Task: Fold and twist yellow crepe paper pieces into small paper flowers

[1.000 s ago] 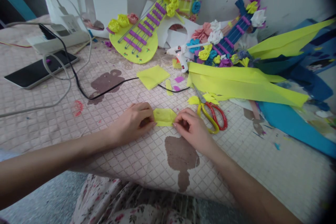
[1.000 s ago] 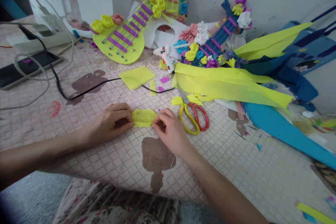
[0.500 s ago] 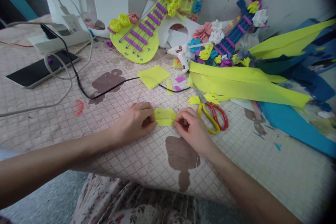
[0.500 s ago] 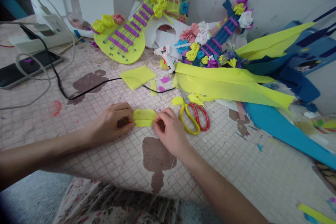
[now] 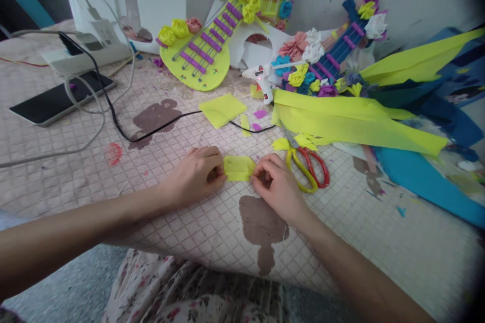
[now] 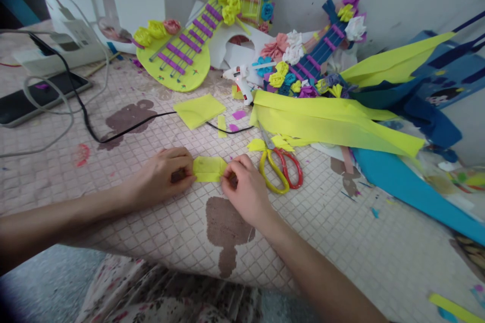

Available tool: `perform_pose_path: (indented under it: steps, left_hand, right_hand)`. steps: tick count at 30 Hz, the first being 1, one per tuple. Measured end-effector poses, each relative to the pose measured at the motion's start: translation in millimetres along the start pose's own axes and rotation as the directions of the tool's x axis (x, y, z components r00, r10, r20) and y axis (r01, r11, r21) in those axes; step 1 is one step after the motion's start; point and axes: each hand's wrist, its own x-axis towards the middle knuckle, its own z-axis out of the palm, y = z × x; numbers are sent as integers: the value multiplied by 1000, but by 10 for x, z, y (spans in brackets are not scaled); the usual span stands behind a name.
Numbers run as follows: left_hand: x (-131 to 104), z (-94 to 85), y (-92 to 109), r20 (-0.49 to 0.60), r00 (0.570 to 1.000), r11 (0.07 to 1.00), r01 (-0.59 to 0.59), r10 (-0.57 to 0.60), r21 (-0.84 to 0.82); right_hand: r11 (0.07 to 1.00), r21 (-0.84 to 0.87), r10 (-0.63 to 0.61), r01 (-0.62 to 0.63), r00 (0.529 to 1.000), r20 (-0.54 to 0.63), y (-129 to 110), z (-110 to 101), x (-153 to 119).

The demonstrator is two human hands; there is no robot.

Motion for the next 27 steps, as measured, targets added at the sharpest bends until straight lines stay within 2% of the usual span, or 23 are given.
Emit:
perform_pose_path:
  steps: [27]
  left_hand:
    - [-5, -7, -16, 21, 1000, 1000, -11, 11, -1]
  right_hand:
    - [1000, 14, -4, 4, 1000, 0, 16, -4, 0]
